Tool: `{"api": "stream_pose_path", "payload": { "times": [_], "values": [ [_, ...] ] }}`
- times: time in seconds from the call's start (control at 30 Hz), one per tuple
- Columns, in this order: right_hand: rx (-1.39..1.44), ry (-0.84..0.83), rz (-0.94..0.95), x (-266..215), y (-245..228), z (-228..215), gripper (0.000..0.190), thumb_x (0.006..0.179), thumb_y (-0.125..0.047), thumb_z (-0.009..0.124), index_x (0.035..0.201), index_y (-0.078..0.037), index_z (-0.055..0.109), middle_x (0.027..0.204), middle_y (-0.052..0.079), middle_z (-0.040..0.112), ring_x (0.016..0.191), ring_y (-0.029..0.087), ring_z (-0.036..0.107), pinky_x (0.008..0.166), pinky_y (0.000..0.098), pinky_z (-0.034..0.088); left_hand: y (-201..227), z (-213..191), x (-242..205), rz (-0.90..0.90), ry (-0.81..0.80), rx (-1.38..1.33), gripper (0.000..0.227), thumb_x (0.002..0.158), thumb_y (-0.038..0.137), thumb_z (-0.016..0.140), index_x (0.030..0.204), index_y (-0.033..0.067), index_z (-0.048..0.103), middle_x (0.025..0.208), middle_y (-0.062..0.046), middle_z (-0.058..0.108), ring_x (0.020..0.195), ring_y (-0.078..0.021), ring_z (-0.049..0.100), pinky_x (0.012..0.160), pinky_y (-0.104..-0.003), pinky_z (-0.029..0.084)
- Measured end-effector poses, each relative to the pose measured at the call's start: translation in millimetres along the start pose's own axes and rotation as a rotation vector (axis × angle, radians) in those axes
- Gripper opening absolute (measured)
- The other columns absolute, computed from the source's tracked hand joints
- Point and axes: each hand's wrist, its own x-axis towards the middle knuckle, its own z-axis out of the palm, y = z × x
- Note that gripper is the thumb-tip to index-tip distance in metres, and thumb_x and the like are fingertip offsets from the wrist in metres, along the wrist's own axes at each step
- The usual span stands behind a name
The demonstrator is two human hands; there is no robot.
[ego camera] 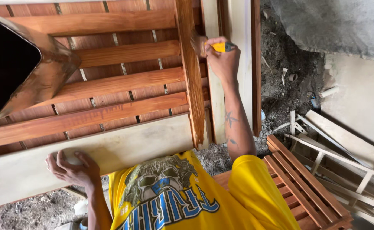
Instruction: The person applies a dark wood stain to a wooden slatted structure using a paintbrush. They repeatedly dip the brush into a metal can to reload the stain and apply it to the vertical and horizontal slats of the frame.
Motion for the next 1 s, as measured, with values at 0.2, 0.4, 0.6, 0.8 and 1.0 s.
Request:
{"api": "stream_pose_path", "payload": {
  "times": [0.2, 0.4, 0.6, 0.8, 1.0],
  "values": [
    [-0.056, -0.049, 0.133, -64.3, 13.7, -20.0, 0.009, 0.093, -0.001, 0.072, 0.098, -0.009, 0.073, 0.099, 0.005, 0.079, 0.089, 0.011, 0.077, 0.079, 0.0276, 0.067, 5.4, -4.5, 2.8, 0.008, 0.002, -0.019, 0.041, 0.116, 0.030, 0.055, 0.145, 0.0018, 0.053, 0.158, -0.024, 0.044, 0.151, -0.0435, 0.040, 0.120, -0.064, 0.035],
    [-0.194, -0.212, 0.331, -138.0, -2.8, -52.0, 0.008, 0.092, -0.008, 0.074, 0.100, -0.011, 0.074, 0.099, 0.004, 0.078, 0.081, 0.011, 0.075, 0.069, 0.0278, 0.064, -8.9, 6.2, -2.7, 0.013, 0.008, -0.018, 0.041, 0.117, 0.032, 0.055, 0.146, 0.0044, 0.051, 0.158, -0.023, 0.043, 0.151, -0.0425, 0.039, 0.120, -0.064, 0.036],
    [-0.401, -0.333, 0.228, -118.7, -36.4, -82.8, 0.009, 0.095, -0.015, 0.072, 0.102, -0.013, 0.077, 0.105, 0.005, 0.081, 0.060, 0.013, 0.068, 0.045, 0.0240, 0.049, -21.5, 19.9, -4.2, 0.000, 0.017, 0.018, 0.041, 0.117, 0.033, 0.054, 0.147, 0.0062, 0.050, 0.159, -0.022, 0.042, 0.152, -0.0400, 0.039, 0.121, -0.063, 0.036],
    [0.019, -0.157, -0.557, 33.0, -24.8, -24.6, 0.011, 0.101, 0.004, 0.073, 0.109, -0.004, 0.075, 0.129, 0.019, 0.072, 0.105, 0.024, 0.079, 0.077, 0.0273, 0.064, -21.6, 21.0, -6.6, 0.008, 0.024, 0.035, 0.040, 0.115, 0.032, 0.056, 0.145, 0.0067, 0.048, 0.159, -0.021, 0.043, 0.152, -0.0389, 0.040, 0.124, -0.062, 0.036],
    [0.073, -0.168, -0.688, 172.1, -20.3, 38.8, 0.017, 0.095, 0.016, 0.068, 0.104, 0.002, 0.073, 0.134, 0.019, 0.069, 0.126, 0.031, 0.069, 0.099, 0.0359, 0.063, -13.5, 12.4, -3.0, 0.014, 0.025, 0.042, 0.044, 0.112, 0.030, 0.057, 0.148, 0.0053, 0.048, 0.157, -0.021, 0.044, 0.150, -0.0407, 0.042, 0.123, -0.060, 0.037]
  ]
}}
